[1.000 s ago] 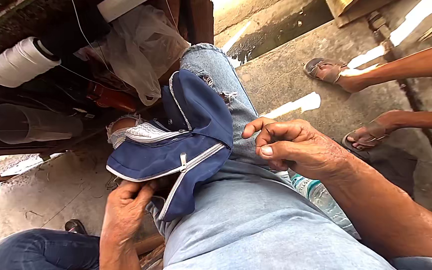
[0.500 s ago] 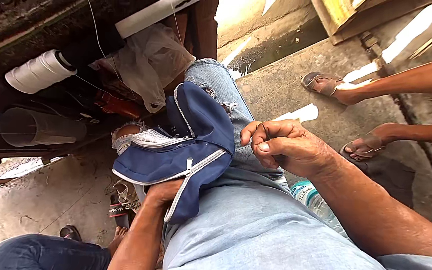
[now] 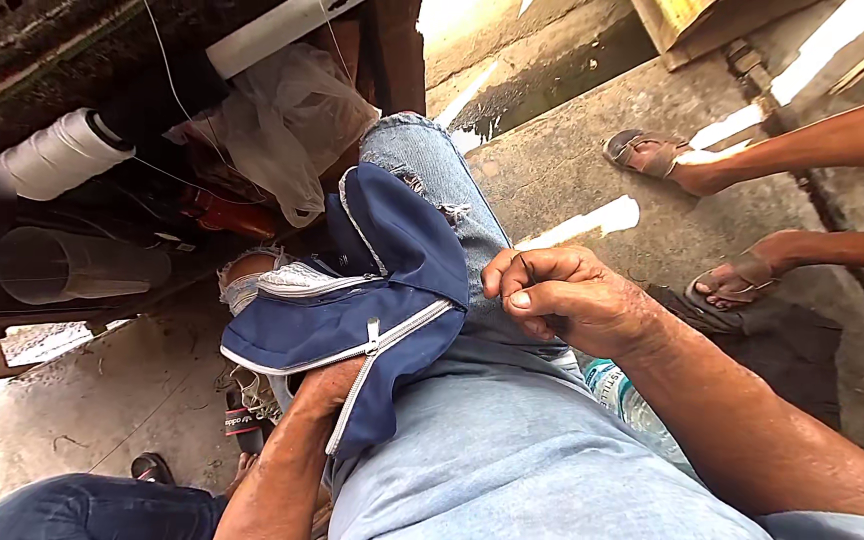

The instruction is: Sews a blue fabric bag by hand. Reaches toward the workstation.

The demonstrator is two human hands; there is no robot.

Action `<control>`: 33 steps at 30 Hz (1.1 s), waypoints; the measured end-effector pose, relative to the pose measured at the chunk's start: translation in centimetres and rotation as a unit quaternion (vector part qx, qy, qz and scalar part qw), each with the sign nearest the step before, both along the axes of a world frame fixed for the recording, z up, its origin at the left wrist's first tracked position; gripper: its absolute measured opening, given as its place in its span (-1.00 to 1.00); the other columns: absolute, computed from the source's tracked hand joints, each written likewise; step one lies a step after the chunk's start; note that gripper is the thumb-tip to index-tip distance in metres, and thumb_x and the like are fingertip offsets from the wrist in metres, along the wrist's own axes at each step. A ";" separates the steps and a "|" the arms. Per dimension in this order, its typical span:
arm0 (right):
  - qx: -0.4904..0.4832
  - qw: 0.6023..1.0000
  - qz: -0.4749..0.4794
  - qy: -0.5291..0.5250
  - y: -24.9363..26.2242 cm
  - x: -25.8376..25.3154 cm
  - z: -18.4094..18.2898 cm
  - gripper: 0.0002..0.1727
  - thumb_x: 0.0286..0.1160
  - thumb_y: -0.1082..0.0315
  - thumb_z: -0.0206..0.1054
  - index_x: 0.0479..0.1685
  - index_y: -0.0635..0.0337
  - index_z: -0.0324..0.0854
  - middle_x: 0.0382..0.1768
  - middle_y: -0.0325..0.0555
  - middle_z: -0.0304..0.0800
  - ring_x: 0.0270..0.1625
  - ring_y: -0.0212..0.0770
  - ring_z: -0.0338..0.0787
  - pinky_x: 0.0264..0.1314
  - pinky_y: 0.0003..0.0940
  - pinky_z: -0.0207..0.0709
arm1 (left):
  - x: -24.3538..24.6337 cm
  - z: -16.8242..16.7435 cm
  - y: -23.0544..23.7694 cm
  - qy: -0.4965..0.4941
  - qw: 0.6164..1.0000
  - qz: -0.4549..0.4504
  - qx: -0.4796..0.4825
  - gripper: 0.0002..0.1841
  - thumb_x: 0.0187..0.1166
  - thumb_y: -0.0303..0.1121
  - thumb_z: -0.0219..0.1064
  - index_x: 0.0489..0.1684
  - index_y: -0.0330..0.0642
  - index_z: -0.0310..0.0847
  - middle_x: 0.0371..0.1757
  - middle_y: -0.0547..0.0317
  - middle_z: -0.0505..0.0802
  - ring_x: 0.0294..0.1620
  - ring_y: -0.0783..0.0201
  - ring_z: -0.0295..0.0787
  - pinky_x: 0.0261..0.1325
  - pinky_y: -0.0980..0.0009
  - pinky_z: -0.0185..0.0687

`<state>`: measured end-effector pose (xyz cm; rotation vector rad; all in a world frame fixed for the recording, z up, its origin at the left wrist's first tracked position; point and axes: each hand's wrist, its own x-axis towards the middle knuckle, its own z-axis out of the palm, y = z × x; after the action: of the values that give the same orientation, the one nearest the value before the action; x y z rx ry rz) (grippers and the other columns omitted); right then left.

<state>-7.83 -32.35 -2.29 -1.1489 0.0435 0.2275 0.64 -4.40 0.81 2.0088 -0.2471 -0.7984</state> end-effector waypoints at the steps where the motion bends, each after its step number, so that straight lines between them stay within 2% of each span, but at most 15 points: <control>1: -0.020 1.000 0.003 0.003 0.0 -0.1 -0.1 -0.85 0.46 0.35 0.30 -0.46 0.05 0.71 -0.20 -0.20 0.77 -0.60 -0.50 0.53 -0.64 -0.62 0.43 | 0.0 0.1 0.1 0.009 1.000 0.005 -0.002 -0.93 0.47 -0.56 0.30 -0.36 -0.38 0.66 -0.40 0.33 0.74 -0.22 0.79 0.59 0.00 0.86 0.42; 3: -0.109 0.994 0.009 -0.010 -0.3 -0.3 0.0 -0.85 0.45 0.38 0.32 -0.46 0.08 0.72 -0.24 -0.21 0.77 -0.58 -0.49 0.54 -0.63 -0.62 0.42 | -0.1 0.7 0.0 0.001 0.999 0.003 0.042 -0.90 0.51 -0.54 0.29 -0.35 -0.40 0.66 -0.39 0.28 0.75 -0.23 0.75 0.60 -0.01 0.83 0.44; 5: -0.277 0.959 0.008 -0.053 -0.9 -0.5 0.5 -0.85 0.53 0.31 0.32 -0.37 0.04 0.76 -0.35 -0.38 0.74 -0.51 -0.56 0.58 -0.54 -0.67 0.45 | -0.1 0.6 0.3 -0.048 0.988 -0.042 0.137 -0.78 0.61 -0.44 0.24 -0.19 -0.51 0.71 -0.22 0.01 0.81 -0.11 0.51 0.65 0.09 0.62 0.44; 8: -0.419 0.903 -0.059 -0.070 -1.0 -0.5 2.0 -0.83 0.61 0.20 0.31 -0.08 0.01 0.78 -0.51 -0.49 0.64 -0.53 -0.63 0.54 -0.51 -0.70 0.43 | -1.0 -8.0 5.0 -0.179 0.967 -0.087 0.157 -0.61 0.78 -0.25 0.14 0.13 -0.48 0.71 0.11 -0.32 0.84 0.27 0.01 0.76 0.47 0.22 0.49; 9: -0.428 0.898 -0.076 -0.073 -0.9 -0.4 2.5 -0.80 0.59 0.21 0.31 0.04 0.04 0.72 -0.49 -0.48 0.59 -0.52 -0.62 0.53 -0.49 -0.70 0.44 | -1.1 -8.3 5.4 -0.184 0.969 -0.066 0.151 -0.60 0.79 -0.30 0.10 0.15 -0.54 0.69 0.13 -0.38 0.82 0.28 -0.01 0.75 0.49 0.28 0.47; 11: -0.424 0.896 -0.087 -0.095 -0.4 -0.1 3.7 -0.73 0.56 0.27 0.29 0.16 0.08 0.64 -0.32 -0.44 0.66 -0.39 -0.61 0.63 -0.37 -0.71 0.57 | 1.1 2.1 0.4 0.118 0.964 0.040 0.234 -0.64 0.77 -0.57 -0.01 0.38 -0.63 0.49 0.40 -0.31 0.68 0.41 0.24 0.55 0.53 0.57 0.26; 12: -0.413 0.899 -0.084 -0.122 -0.1 0.0 4.2 -0.71 0.58 0.30 0.27 0.20 0.11 0.67 -0.21 -0.39 0.69 -0.30 -0.57 0.67 -0.30 -0.67 0.62 | 1.9 6.8 -2.4 0.195 0.938 0.135 0.251 -0.63 0.71 -0.68 -0.05 0.40 -0.65 0.45 0.42 -0.31 0.66 0.36 0.26 0.54 0.45 0.61 0.28; 14: -0.396 0.898 -0.067 -0.182 0.8 0.4 4.9 -0.66 0.67 0.28 0.26 0.33 0.12 0.70 -0.17 -0.36 0.71 -0.24 -0.54 0.68 -0.24 -0.64 0.64 | 1.9 10.1 -4.4 0.208 0.920 0.249 0.220 -0.66 0.61 -0.75 -0.04 0.25 -0.69 0.51 0.22 -0.29 0.73 0.15 0.31 0.60 0.25 0.68 0.38; 15: -0.389 0.895 -0.059 -0.208 1.4 0.5 5.1 -0.63 0.70 0.27 0.27 0.39 0.14 0.69 -0.20 -0.35 0.74 -0.25 -0.56 0.67 -0.22 -0.65 0.62 | 1.3 8.8 -3.1 0.181 0.938 0.238 0.174 -0.69 0.60 -0.74 -0.01 0.18 -0.70 0.54 0.14 -0.28 0.76 0.10 0.35 0.63 0.23 0.70 0.39; 17: -0.384 0.889 -0.053 -0.244 2.6 0.8 5.4 -0.63 0.70 0.27 0.32 0.38 0.21 0.66 -0.25 -0.32 0.78 -0.29 -0.59 0.67 -0.23 -0.69 0.61 | -0.4 0.6 2.6 0.026 0.992 0.115 0.036 -0.74 0.60 -0.61 0.11 0.05 -0.67 0.62 0.00 -0.19 0.82 0.09 0.43 0.70 0.26 0.71 0.44; 19: -0.389 0.880 -0.057 -0.266 3.5 1.3 5.6 -0.72 0.67 0.29 0.34 0.15 0.29 0.73 -0.26 -0.27 0.78 -0.29 -0.58 0.67 -0.25 -0.71 0.59 | -0.8 -4.2 5.8 -0.062 0.998 0.015 -0.019 -0.68 0.73 -0.48 0.12 0.19 -0.60 0.63 0.17 -0.16 0.83 0.28 0.36 0.68 0.48 0.52 0.37; 20: -0.393 0.875 -0.059 -0.275 3.8 1.6 5.6 -0.76 0.66 0.31 0.34 0.05 0.31 0.77 -0.27 -0.25 0.78 -0.28 -0.57 0.68 -0.25 -0.71 0.59 | -1.1 -4.0 5.8 -0.077 0.997 0.011 -0.027 -0.68 0.76 -0.48 0.10 0.22 -0.62 0.61 0.20 -0.17 0.82 0.31 0.35 0.66 0.51 0.49 0.34; 24: -0.406 0.866 -0.053 -0.287 4.3 2.4 5.0 -0.78 0.64 0.34 0.33 -0.01 0.30 0.81 -0.25 -0.25 0.80 -0.26 -0.57 0.71 -0.23 -0.70 0.61 | -2.0 1.5 1.0 -0.135 0.975 0.177 -0.011 -0.84 0.55 -0.72 0.12 -0.23 -0.73 0.58 -0.31 0.01 0.78 -0.16 0.80 0.61 0.08 0.94 0.37; 28: -0.407 0.869 -0.043 -0.279 4.4 2.7 4.9 -0.78 0.63 0.35 0.33 -0.01 0.28 0.82 -0.28 -0.27 0.78 -0.26 -0.57 0.70 -0.24 -0.70 0.59 | -1.3 0.0 1.9 -0.121 0.982 0.146 0.017 -0.76 0.58 -0.64 0.15 -0.06 -0.81 0.55 -0.16 -0.18 0.77 -0.07 0.64 0.57 0.12 0.80 0.36; 33: -0.420 0.861 -0.038 -0.283 4.3 2.8 5.1 -0.79 0.61 0.38 0.32 -0.03 0.28 0.83 -0.31 -0.28 0.76 -0.29 -0.58 0.68 -0.28 -0.72 0.56 | -1.2 0.2 1.9 -0.109 0.979 0.170 0.001 -0.80 0.58 -0.66 0.15 -0.12 -0.78 0.55 -0.23 -0.09 0.77 -0.14 0.70 0.57 0.06 0.85 0.35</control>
<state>-5.04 -28.08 2.76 -2.0469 -0.3694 -0.2458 -0.58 -2.53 1.06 2.0661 -0.0235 -0.3640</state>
